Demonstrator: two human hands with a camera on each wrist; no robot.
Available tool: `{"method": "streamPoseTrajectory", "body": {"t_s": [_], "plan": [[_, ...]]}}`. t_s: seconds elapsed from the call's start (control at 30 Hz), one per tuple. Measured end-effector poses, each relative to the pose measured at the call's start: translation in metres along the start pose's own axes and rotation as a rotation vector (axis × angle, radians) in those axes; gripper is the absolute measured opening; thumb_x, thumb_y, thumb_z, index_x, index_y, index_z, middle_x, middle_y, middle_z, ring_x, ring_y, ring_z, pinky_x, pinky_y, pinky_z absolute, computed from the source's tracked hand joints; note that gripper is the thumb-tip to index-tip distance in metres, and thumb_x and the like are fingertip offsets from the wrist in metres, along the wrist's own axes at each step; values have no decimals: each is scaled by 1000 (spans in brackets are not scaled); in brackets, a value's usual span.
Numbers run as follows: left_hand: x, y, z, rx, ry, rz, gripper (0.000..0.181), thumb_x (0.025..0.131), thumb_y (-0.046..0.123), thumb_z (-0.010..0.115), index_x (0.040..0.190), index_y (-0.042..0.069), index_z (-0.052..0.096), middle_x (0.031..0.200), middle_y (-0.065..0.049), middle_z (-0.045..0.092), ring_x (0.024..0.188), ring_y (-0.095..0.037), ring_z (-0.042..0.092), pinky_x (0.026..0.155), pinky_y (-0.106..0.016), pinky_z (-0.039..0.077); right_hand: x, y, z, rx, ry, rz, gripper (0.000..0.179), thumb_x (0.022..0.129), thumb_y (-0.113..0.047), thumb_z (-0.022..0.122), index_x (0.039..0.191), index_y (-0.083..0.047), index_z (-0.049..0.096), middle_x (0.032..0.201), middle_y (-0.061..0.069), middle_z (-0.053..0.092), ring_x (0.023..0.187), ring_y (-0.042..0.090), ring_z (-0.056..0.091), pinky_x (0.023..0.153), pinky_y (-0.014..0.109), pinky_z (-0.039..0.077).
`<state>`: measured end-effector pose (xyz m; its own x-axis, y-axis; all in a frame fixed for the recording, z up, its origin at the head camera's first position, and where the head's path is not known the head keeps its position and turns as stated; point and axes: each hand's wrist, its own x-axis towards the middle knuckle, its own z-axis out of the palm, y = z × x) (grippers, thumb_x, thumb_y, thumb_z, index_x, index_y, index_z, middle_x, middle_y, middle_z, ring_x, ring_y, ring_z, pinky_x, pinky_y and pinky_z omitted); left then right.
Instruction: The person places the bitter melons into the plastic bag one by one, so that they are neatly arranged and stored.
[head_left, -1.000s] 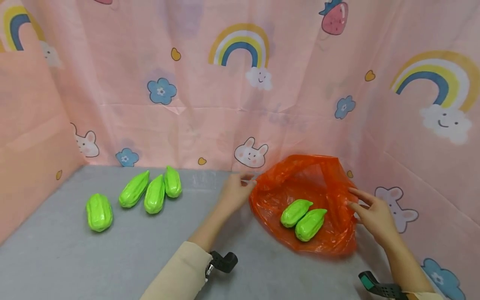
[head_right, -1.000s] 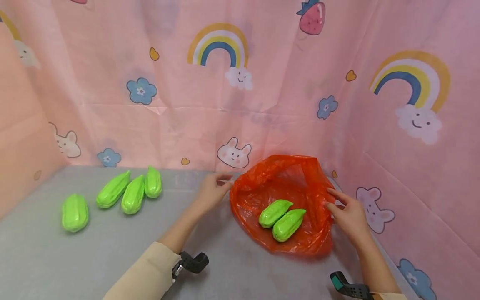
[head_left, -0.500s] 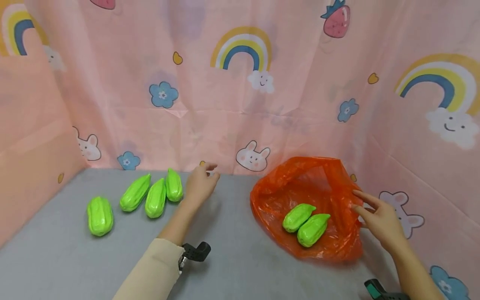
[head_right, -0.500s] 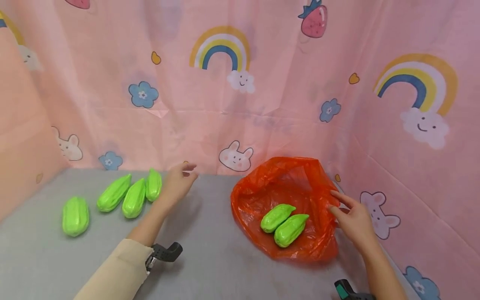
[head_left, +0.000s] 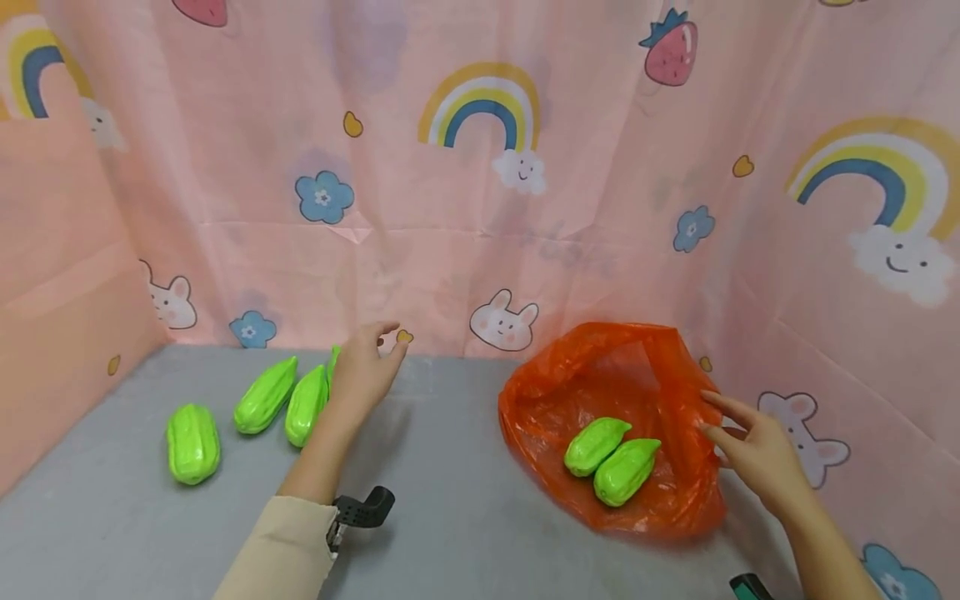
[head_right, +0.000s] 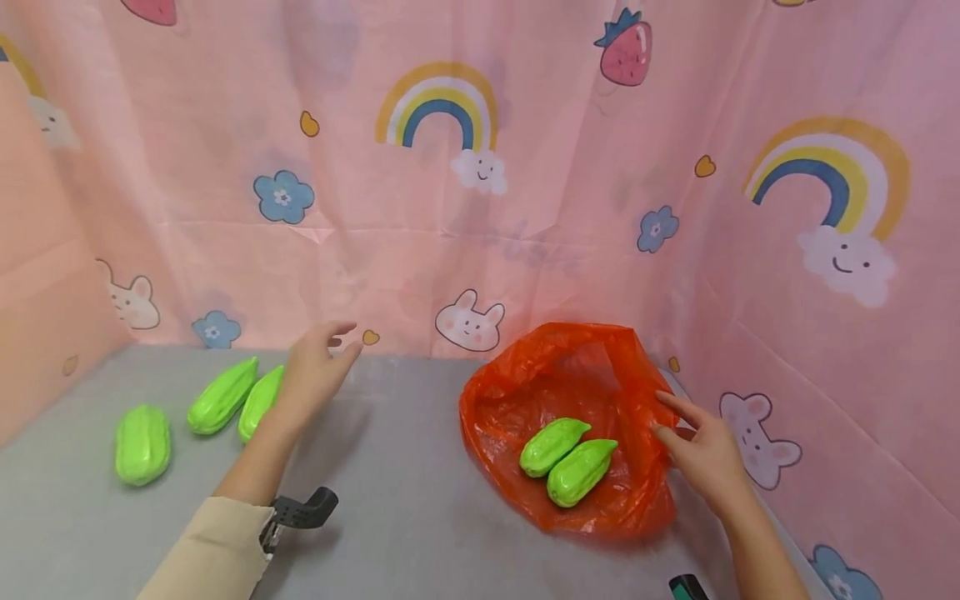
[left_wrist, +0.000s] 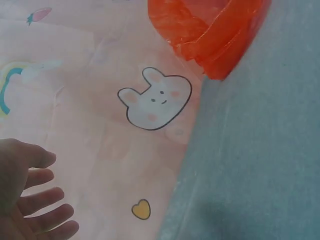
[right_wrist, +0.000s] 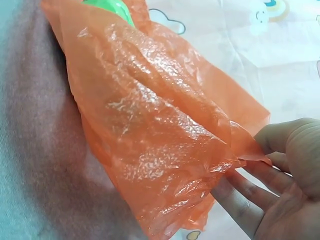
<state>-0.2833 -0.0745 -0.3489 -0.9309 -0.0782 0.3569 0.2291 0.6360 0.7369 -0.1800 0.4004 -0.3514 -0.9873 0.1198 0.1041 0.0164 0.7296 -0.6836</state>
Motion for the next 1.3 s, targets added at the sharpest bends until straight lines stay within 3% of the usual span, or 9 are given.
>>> {"method": "streamPoseTrajectory", "body": {"t_s": [0.3,0.4,0.67,0.9,1.17,1.3], "plan": [[0,-19,-6,108,-28,-72,45,96,22,60,138,4,60,142,-20,59,136,-39,52,109,-54,44,0,2,1,-17,-23,6,57,103,-19,55,154,-1,38,152,37,39,124,55,57,70,31,62],[0,-24,-3,121,-15,-69,44,96,20,61,136,2,61,140,-23,60,134,-42,53,109,-55,43,-1,2,-1,-22,-27,3,57,103,-17,55,154,-1,38,151,38,39,124,56,57,70,31,62],[4,-41,6,64,75,-73,40,91,12,68,130,0,65,148,-26,49,139,-45,42,114,-57,37,-1,5,0,6,-26,20,57,103,-20,55,155,-1,37,152,37,38,126,56,55,70,32,63],[4,-49,9,69,29,-85,41,91,7,66,131,-1,64,150,-28,45,140,-46,39,116,-58,34,-1,7,1,3,-25,23,58,103,-21,55,155,-1,37,151,38,39,127,56,55,70,32,63],[5,-53,10,62,30,-61,45,82,-10,56,125,-2,68,147,-30,47,138,-50,42,115,-58,35,-1,5,1,4,-13,3,56,103,-19,55,154,0,39,151,38,39,126,56,55,69,31,62],[3,-58,13,75,28,-51,41,84,-13,56,122,-3,69,147,-29,48,138,-49,44,116,-57,36,-1,5,2,0,-16,-1,56,103,-19,55,153,1,39,151,39,39,125,57,55,69,31,62]]}}
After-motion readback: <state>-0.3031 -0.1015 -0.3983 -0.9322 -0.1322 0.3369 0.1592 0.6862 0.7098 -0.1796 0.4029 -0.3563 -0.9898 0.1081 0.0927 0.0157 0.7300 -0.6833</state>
